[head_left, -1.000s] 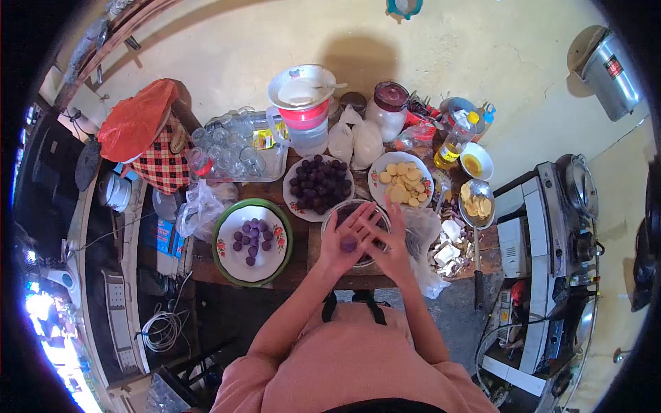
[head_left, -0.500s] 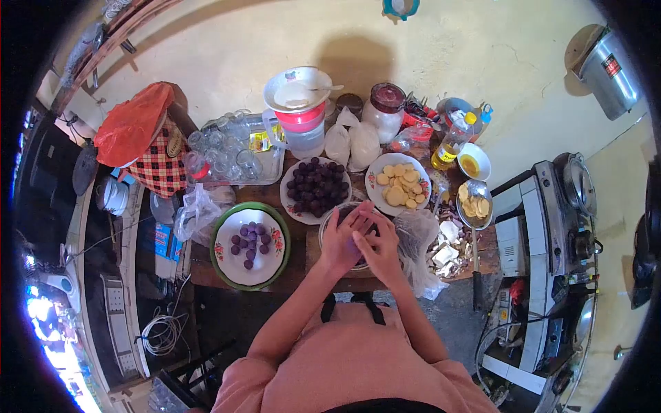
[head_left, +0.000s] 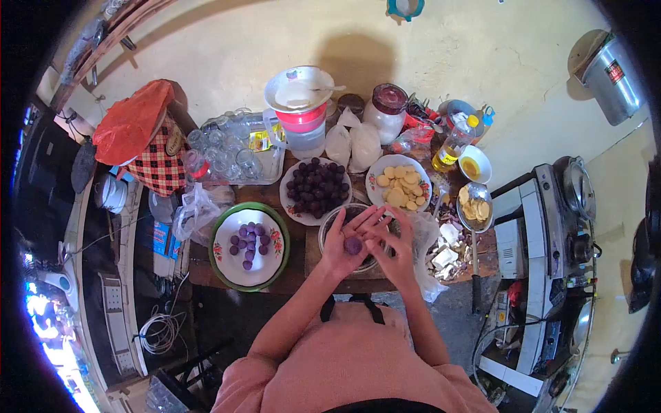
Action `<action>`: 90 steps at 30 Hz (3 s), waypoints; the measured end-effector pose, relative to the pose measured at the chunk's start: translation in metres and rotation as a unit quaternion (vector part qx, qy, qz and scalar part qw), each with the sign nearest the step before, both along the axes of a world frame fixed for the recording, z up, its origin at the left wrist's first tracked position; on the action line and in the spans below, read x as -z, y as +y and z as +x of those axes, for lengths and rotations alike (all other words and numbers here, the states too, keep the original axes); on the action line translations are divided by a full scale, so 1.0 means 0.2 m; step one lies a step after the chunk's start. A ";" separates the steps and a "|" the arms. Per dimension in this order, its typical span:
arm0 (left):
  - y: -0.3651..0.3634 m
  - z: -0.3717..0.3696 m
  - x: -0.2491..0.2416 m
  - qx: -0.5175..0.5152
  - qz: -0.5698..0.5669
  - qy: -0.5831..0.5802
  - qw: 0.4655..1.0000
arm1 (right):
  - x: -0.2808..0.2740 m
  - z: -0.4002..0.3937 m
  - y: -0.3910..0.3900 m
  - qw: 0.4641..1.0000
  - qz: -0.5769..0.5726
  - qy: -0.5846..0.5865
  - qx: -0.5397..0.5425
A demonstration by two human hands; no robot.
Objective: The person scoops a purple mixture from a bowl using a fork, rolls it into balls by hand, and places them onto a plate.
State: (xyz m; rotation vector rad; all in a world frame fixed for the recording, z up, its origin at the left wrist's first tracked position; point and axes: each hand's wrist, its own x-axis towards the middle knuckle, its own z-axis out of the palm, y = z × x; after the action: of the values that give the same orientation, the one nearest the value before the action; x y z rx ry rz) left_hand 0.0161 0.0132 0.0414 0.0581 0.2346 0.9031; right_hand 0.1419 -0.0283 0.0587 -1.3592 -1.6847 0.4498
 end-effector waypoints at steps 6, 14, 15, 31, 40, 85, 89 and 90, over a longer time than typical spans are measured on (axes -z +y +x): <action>0.01 0.01 0.02 0.012 0.026 0.041 0.999 | 0.05 -0.09 -0.03 0.998 0.048 -0.023 0.036; -0.01 0.02 0.04 -0.006 0.017 0.057 0.998 | 0.14 -0.07 -0.02 0.999 0.035 0.016 0.026; -0.01 0.02 0.04 -0.010 0.008 0.059 0.998 | 0.14 -0.06 -0.02 0.997 -0.001 0.064 0.030; -0.04 0.00 0.06 -0.018 -0.043 0.143 0.989 | 0.14 -0.04 -0.02 0.999 0.017 -0.043 -0.020; -0.08 -0.04 -0.02 0.035 -0.020 0.171 0.984 | 0.09 -0.04 -0.05 1.000 0.002 -0.008 0.008; -0.13 0.05 -0.07 -0.089 0.042 0.126 0.987 | 0.06 -0.12 -0.09 0.986 0.134 0.009 0.102; -0.12 0.03 -0.09 -0.094 0.033 0.131 0.986 | 0.04 -0.12 -0.10 0.981 0.030 0.139 0.129; -0.12 0.03 -0.10 -0.094 0.032 0.133 0.986 | 0.01 -0.11 -0.10 0.977 0.015 0.165 0.138</action>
State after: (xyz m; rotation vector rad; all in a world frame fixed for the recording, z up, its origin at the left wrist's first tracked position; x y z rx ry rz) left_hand 0.0214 -0.0104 0.0610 0.2200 0.4659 1.0905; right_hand 0.1192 -0.0477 0.0568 -1.3851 -1.2092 0.4574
